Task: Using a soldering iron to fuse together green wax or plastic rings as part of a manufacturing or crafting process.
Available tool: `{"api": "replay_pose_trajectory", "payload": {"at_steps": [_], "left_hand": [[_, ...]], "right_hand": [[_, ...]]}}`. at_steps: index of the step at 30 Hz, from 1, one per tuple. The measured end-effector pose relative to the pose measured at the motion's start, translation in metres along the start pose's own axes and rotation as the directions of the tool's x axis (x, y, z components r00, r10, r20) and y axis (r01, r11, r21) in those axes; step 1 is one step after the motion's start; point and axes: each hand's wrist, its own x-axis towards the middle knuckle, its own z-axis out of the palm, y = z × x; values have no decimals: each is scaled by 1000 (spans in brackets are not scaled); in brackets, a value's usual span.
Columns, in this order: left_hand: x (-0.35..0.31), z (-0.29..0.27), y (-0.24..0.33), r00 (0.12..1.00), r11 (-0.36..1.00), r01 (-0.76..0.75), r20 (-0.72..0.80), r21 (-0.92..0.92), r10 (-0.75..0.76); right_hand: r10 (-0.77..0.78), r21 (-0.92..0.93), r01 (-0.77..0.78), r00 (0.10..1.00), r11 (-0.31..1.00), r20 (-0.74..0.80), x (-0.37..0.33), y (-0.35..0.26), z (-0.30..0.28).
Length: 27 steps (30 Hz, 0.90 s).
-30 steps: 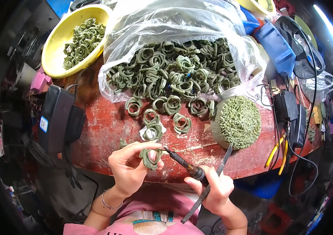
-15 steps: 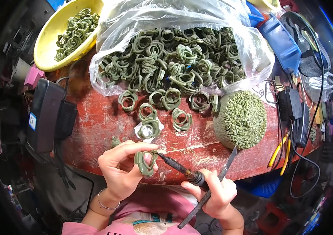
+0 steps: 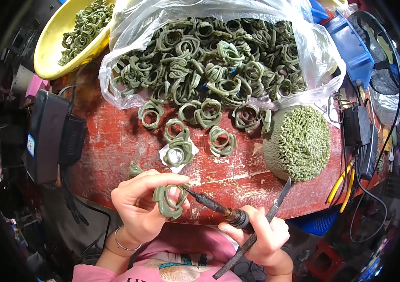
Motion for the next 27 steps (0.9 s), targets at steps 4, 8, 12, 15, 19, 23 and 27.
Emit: {"api": "replay_pose_trajectory", "payload": {"at_steps": [4, 8, 12, 15, 19, 23, 27], "left_hand": [[2, 0, 0, 1000, 1000, -14, 14, 22, 13], [2, 1, 0, 1000, 1000, -25, -2, 19, 25], [3, 1, 0, 999, 998, -54, -9, 31, 54], [3, 1, 1, 999, 999, -32, -15, 8, 32], [3, 0, 1, 999, 999, -33, -13, 8, 33], [2, 1, 0, 1000, 1000, -13, -12, -14, 13], [3, 1, -1, 999, 999, -39, -6, -23, 39]], "right_hand": [[3, -53, -2, 1000, 999, 10, -2, 1, -1], [3, -92, -3, 1000, 996, 4, -5, 2, -1], [2, -102, -2, 1000, 995, 5, -3, 1, 0], [32, -74, -34, 999, 997, -21, -4, 0, 2], [47, -124, -45, 999, 991, 15, -6, 0, 0], [49, -99, -49, 999, 994, -1, -4, -2, -1], [49, -54, -51, 998, 997, -28, -3, -1, 1]]}}
